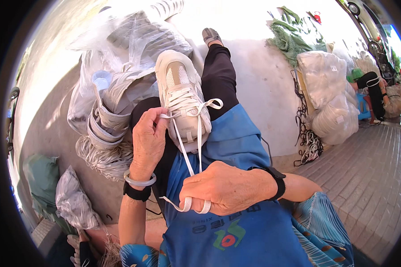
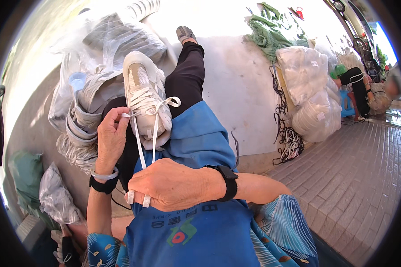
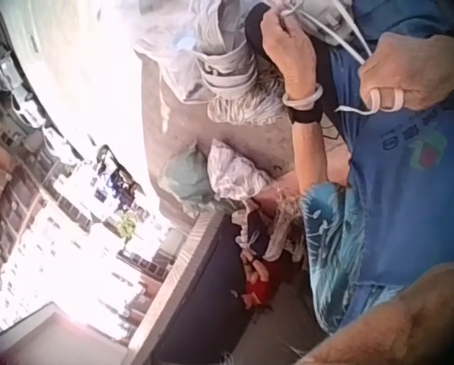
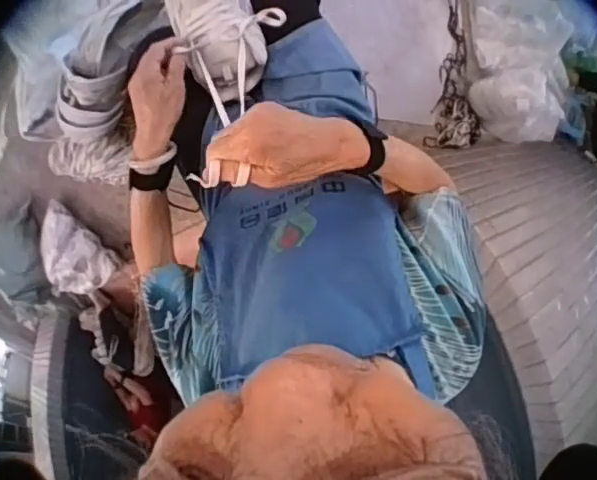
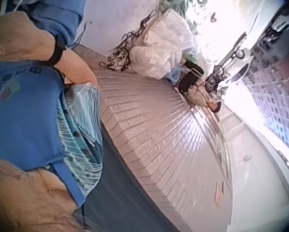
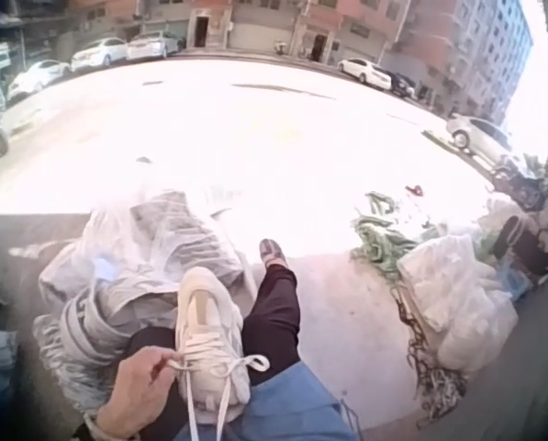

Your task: Lacing a new shoe as part of an assembly process.

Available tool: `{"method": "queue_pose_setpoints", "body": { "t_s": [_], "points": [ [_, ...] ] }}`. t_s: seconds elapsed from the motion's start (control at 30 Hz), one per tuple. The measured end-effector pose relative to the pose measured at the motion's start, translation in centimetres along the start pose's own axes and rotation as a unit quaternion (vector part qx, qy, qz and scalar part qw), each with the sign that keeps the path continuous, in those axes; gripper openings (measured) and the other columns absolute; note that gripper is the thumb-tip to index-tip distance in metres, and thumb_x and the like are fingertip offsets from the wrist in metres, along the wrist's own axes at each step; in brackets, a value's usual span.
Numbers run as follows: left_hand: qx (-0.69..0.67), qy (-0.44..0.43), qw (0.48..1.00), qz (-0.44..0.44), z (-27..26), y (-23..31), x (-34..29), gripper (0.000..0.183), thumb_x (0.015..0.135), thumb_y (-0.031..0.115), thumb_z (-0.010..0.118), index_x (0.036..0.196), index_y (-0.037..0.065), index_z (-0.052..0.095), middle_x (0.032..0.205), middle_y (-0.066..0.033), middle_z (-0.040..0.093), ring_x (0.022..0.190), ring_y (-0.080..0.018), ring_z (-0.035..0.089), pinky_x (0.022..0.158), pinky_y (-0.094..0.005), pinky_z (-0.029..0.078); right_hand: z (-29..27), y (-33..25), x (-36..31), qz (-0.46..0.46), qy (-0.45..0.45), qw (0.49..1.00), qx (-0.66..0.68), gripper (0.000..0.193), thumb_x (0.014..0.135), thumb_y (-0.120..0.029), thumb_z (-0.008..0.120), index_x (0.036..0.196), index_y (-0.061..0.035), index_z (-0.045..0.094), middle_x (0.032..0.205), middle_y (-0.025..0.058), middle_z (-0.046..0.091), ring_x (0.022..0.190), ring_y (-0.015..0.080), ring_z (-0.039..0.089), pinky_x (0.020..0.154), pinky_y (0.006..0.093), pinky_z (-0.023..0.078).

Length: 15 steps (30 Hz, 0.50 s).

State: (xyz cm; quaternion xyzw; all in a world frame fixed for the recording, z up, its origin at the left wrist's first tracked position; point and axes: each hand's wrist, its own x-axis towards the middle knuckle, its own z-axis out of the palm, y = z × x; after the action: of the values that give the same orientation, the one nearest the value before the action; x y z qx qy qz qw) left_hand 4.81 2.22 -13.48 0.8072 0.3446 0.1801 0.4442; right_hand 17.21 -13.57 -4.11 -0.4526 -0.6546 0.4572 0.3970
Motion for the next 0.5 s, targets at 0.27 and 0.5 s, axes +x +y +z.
{"method": "queue_pose_setpoints", "body": {
  "t_s": [0.27, 0.5],
  "points": [
    [-0.209, 0.038, 0.962, -0.173, 0.5, 2.4, 0.3, 0.021, 0.098, 0.016, 0.055, 0.110, 0.000, 0.062, 0.084, 0.0002, 0.059, 0.051, -0.0033, 0.049, 0.042, -0.0188, 0.042, -0.6, -0.2, -0.3, -0.007, 0.004, 0.996, 0.088, 0.004, 0.080, -0.004, 0.057, 0.081, -0.0014, 0.054, 0.071, 0.0122, 0.054, 0.070, 0.0348, 0.058, 0.061, 0.0409, 0.046],
    [-0.334, -0.075, 0.916, -0.210, -0.8, -0.4, 0.5, 0.024, 0.099, 0.026, 0.055, 0.098, 0.002, 0.060, 0.070, -0.0030, 0.056, 0.050, -0.0068, 0.051, 0.043, -0.0215, 0.041, -0.3, 0.1, -0.5, -0.047, -0.035, 0.985, 0.162, 0.019, 0.100, -0.023, 0.045, 0.096, -0.0079, 0.057, 0.080, 0.0060, 0.055, 0.066, 0.0272, 0.056, 0.054, 0.0349, 0.046]
  ]
}}
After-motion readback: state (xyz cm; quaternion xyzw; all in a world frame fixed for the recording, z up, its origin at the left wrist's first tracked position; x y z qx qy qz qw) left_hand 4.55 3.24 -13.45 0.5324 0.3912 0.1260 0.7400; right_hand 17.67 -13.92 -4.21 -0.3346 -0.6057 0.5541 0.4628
